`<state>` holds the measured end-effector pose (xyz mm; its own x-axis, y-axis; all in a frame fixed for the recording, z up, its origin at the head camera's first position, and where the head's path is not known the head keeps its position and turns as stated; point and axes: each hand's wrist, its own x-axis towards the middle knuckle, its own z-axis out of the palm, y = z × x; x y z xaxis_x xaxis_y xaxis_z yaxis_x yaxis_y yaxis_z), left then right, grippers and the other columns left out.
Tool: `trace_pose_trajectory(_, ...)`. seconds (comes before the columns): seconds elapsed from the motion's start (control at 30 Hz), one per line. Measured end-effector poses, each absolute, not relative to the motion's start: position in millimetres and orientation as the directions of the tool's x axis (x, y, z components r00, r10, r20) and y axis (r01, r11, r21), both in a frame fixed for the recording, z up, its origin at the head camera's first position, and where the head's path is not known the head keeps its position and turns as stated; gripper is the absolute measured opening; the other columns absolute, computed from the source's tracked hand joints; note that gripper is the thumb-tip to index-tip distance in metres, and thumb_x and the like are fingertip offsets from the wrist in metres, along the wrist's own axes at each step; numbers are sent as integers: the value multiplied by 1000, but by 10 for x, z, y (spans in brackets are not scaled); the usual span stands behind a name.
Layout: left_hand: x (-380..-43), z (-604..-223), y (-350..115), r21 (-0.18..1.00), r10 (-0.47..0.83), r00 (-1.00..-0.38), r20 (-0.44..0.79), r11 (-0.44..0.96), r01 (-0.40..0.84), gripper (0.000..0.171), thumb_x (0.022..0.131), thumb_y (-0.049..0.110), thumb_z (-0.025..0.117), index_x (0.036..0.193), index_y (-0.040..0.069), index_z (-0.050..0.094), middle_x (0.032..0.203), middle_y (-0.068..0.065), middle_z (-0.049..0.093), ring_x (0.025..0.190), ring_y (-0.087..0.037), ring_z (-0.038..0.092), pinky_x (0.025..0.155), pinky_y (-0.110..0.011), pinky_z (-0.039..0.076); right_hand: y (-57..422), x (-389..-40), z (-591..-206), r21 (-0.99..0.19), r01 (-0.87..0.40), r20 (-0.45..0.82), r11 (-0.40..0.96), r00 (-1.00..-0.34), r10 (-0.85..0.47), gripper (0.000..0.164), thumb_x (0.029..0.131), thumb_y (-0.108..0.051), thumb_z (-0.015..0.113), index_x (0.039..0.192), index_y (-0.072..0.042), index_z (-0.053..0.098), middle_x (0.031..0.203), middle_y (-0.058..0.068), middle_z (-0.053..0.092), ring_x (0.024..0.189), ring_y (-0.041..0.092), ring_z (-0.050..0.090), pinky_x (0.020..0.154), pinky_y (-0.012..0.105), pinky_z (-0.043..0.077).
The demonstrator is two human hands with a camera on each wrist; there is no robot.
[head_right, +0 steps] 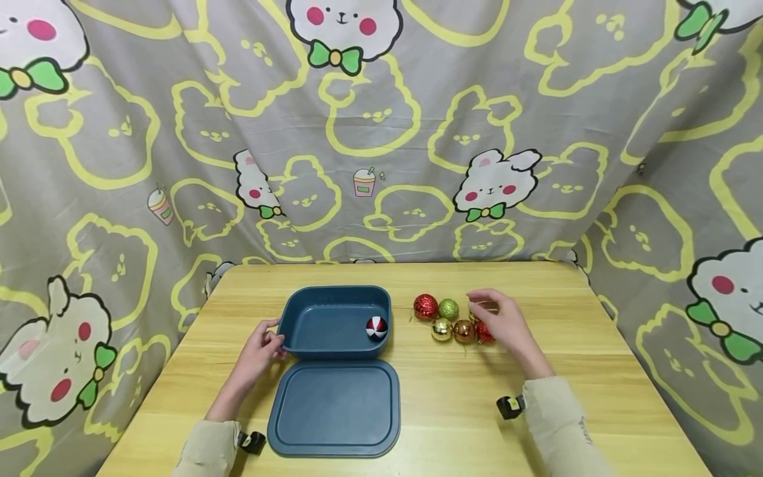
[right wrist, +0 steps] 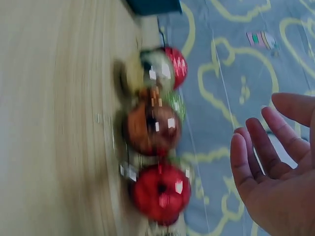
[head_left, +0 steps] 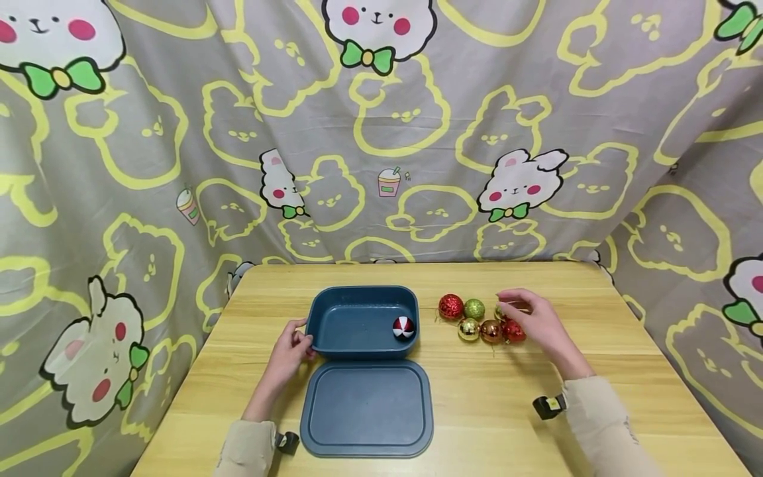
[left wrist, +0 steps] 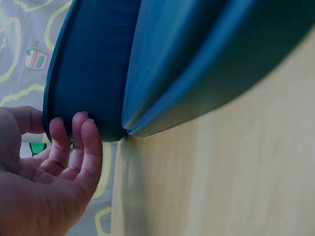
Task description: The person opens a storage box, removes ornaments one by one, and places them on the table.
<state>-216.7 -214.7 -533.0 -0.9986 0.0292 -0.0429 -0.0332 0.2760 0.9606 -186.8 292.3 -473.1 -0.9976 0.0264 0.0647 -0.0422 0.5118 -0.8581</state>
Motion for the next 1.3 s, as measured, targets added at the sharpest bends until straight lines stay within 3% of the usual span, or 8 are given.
trace_pose_trajectory(0.4,-2131,-5278,-2148,954,23,-999,-37,299,-28,44,103,-2,54,146,-3,46,80,-10,59,69,-20,66,67,-27,61,2309,-2073,-4710,-918,-90,49,387,-992,-113,41,103,-26,66,136,-2,63,134,19,64,110,25,63,93,45,57)
trace_pose_trajectory(0.5,-2132,-5280,-2159,957,15,-999,-30,289,-25,44,102,-3,55,145,-6,46,79,-12,59,68,-21,67,66,-28,62,2173,-2118,-4721,-920,-91,41,381,-990,-136,39,103,-25,66,135,-4,64,131,18,67,107,27,64,91,45,57)
trace_pose_trajectory(0.63,-2141,-5328,-2168,958,0,-1000,-13,287,-13,43,101,-4,56,143,-5,49,78,-12,60,67,-22,68,66,-29,62,2013,-2192,-4783,-939,-73,19,337,-987,-161,34,103,-19,67,132,-4,65,121,22,69,97,21,66,84,32,59)
trace_pose_trajectory(0.73,-2129,-5334,-2159,957,-3,-1000,-4,291,-5,42,101,-4,57,142,-4,51,77,-11,60,66,-21,68,66,-29,62,1908,-2243,-4847,-954,-51,-3,297,-984,-178,32,102,-16,67,131,-3,66,119,23,68,93,17,65,81,32,61)
trace_pose_trajectory(1.07,-2133,-5339,-2161,960,14,-1000,-23,279,-18,44,102,-2,56,145,-3,47,77,-6,59,65,-15,66,66,-24,60,1625,-2323,-4982,-968,-31,-35,250,-966,-257,38,101,-16,68,135,1,63,135,24,64,102,43,66,86,56,59)
trace_pose_trajectory(1.3,-2127,-5323,-2151,963,12,-999,-29,268,-25,44,102,-3,55,146,-3,47,77,-7,57,66,-17,66,67,-26,61,1514,-2373,-5023,-944,-22,-71,329,-961,-268,40,100,-19,71,137,-5,65,132,20,65,89,42,66,76,50,59)
